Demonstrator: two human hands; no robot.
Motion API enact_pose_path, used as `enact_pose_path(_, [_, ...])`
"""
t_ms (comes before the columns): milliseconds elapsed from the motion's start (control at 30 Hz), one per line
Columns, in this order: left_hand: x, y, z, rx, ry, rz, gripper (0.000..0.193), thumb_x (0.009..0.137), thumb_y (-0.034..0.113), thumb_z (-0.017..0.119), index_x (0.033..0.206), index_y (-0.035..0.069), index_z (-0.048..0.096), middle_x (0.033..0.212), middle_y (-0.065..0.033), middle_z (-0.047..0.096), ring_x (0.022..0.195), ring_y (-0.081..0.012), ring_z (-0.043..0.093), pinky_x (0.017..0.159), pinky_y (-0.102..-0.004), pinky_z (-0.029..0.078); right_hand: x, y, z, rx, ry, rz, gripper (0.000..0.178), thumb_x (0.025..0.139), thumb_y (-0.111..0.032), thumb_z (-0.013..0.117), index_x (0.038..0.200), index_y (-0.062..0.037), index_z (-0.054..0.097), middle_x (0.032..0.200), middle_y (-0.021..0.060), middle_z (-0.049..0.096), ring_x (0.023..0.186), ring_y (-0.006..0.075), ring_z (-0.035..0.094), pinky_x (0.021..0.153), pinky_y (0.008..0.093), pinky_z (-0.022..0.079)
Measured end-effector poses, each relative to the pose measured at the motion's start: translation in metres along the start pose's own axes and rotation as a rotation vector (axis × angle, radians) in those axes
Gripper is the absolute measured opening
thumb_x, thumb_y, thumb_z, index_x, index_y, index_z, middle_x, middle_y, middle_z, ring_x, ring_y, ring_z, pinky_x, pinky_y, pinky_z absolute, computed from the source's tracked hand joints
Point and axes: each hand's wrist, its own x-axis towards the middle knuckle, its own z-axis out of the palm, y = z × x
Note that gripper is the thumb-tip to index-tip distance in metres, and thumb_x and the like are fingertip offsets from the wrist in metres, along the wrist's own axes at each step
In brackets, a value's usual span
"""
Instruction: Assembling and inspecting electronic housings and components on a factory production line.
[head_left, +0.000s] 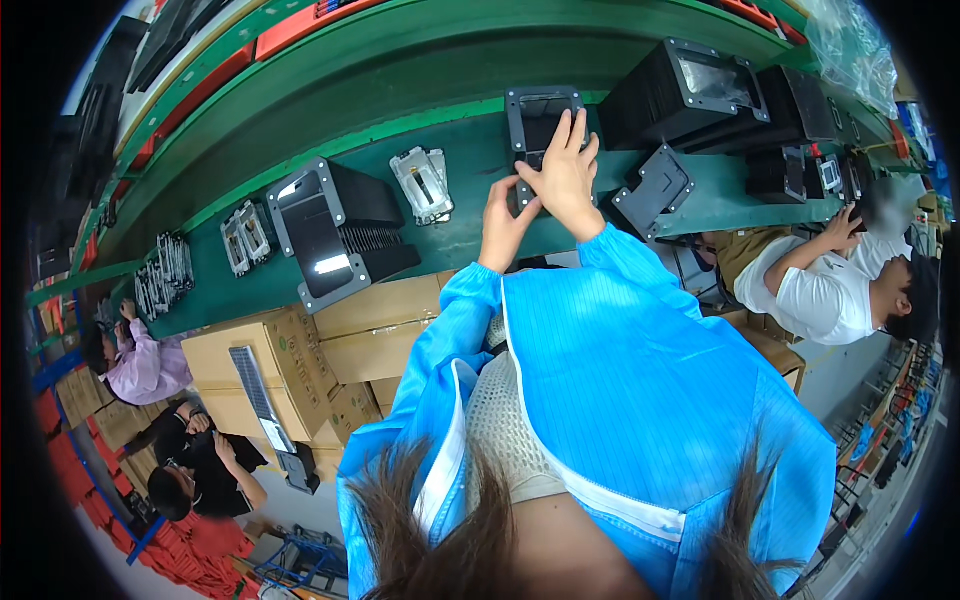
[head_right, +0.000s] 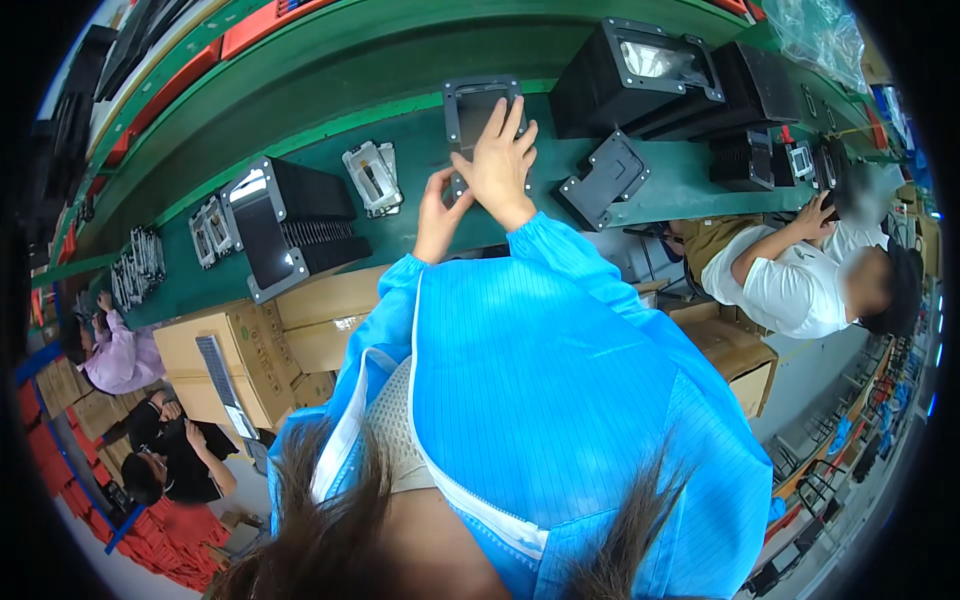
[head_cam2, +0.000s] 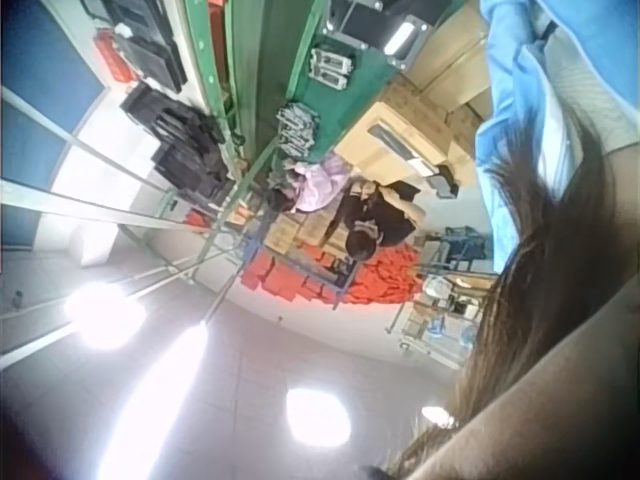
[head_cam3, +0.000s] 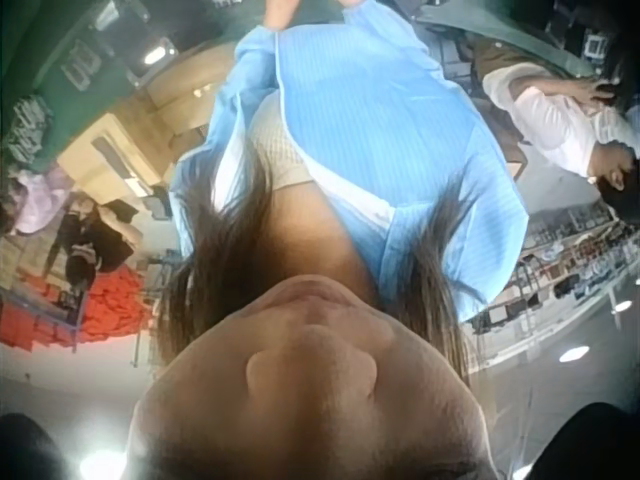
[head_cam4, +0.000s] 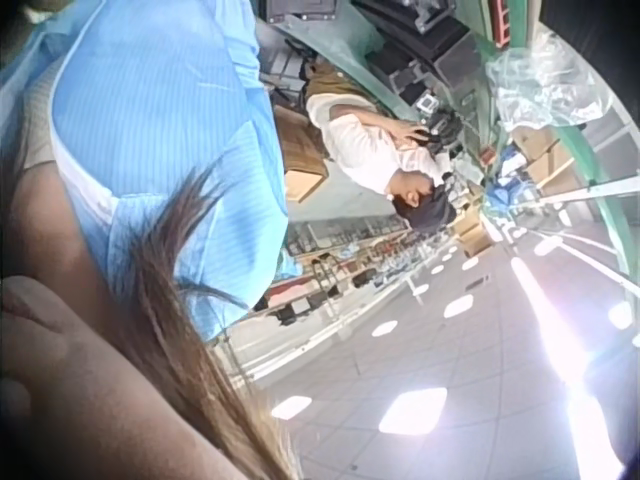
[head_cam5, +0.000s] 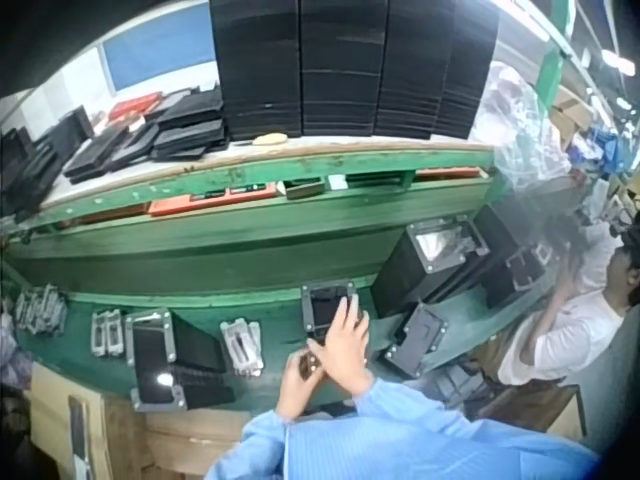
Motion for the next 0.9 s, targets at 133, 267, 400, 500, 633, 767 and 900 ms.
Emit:
enact_pose_path(133, [-0.001, -0.002, 0.001, -0.458, 0.003, -0.174, 0.045, 0.078, 0.014, 0.073, 0.116, -0.001, 0.052, 0.113, -0.0126, 0.054, 0.107, -0.0232, 0.056, 0.086, -0.0355, 0.047, 0.014, -0.001, 0.001, 0.176, -0.142, 0.071, 0.104, 0.063, -0.024, 0.078, 0.144, -0.0008, 0.018, 0.15, 0.0242, 0.004, 0.123, 0.0564, 0.023, 0.096, 0.0586, 0.037])
enact_pose_path(267, [0.0, 0.003, 0.0, -0.44, 0.018, -0.224, 0.043, 0.079, 0.009, 0.073, 0.116, 0.001, 0.052, 0.112, -0.0069, 0.059, 0.107, -0.0151, 0.054, 0.091, -0.0335, 0.042, 0.018, -0.004, -0.006, 0.194, -0.178, 0.129, 0.104, 0.06, -0.022, 0.077, 0.144, -0.0005, 0.018, 0.15, 0.0233, 0.004, 0.123, 0.0574, 0.021, 0.098, 0.0569, 0.036])
enact_pose_path(400, [0.002, 0.001, -0.001, -0.391, -0.011, -0.243, 0.044, 0.08, 0.008, 0.071, 0.119, 0.001, 0.051, 0.113, -0.0078, 0.059, 0.108, -0.0158, 0.054, 0.095, -0.0338, 0.041, 0.021, -0.003, -0.007, 0.194, -0.176, 0.165, 0.1, 0.061, -0.022, 0.076, 0.143, 0.0, 0.023, 0.151, 0.022, 0.004, 0.127, 0.0494, 0.025, 0.101, 0.0478, 0.037])
enact_pose_path(500, [0.0, -0.003, -0.008, -0.502, -0.022, -0.219, 0.043, 0.082, 0.009, 0.069, 0.12, -0.001, 0.051, 0.114, -0.0081, 0.059, 0.11, -0.0167, 0.054, 0.099, -0.0334, 0.039, 0.033, 0.025, -0.003, 0.489, -0.185, 0.063, 0.093, 0.063, -0.022, 0.074, 0.142, 0.0003, 0.028, 0.151, 0.0217, 0.01, 0.126, 0.0408, 0.032, 0.101, 0.0405, 0.037])
enact_pose_path(633, [-0.011, 0.012, -0.024, -0.666, 0.068, -0.14, 0.027, 0.086, 0.01, 0.062, 0.112, 0.004, 0.059, 0.119, -0.0073, 0.056, 0.11, -0.0195, 0.055, 0.094, -0.034, 0.043, 0.039, 0.062, -0.012, 0.828, -0.193, -0.051, 0.066, 0.071, -0.021, 0.066, 0.129, 0.0015, 0.044, 0.137, 0.0226, 0.035, 0.113, 0.0314, 0.047, 0.093, 0.0351, 0.042])
enact_pose_path(767, [-0.031, 0.009, -0.05, -0.731, 0.118, -0.157, 0.024, 0.094, 0.013, 0.048, 0.11, -0.001, 0.057, 0.105, -0.0089, 0.06, 0.101, -0.0167, 0.057, 0.091, -0.0282, 0.043, 0.02, 0.058, -0.058, 0.752, -0.307, 0.068, 0.037, 0.091, -0.02, 0.05, 0.12, 0.0028, 0.054, 0.102, 0.0092, 0.061, 0.092, 0.0136, 0.055, 0.083, 0.0259, 0.043])
enact_pose_path(900, [-0.053, -0.003, -0.064, -0.723, 0.053, -0.156, 0.022, 0.095, 0.012, 0.042, 0.1, 0.0, 0.059, 0.09, -0.0041, 0.058, 0.084, -0.0129, 0.055, 0.076, -0.0256, 0.044, 0.013, 0.09, -0.036, 0.601, -0.031, -0.012, 0.029, 0.097, -0.023, 0.047, 0.108, 0.0022, 0.058, 0.084, 0.0041, 0.06, 0.078, 0.0088, 0.051, 0.07, 0.0253, 0.042])
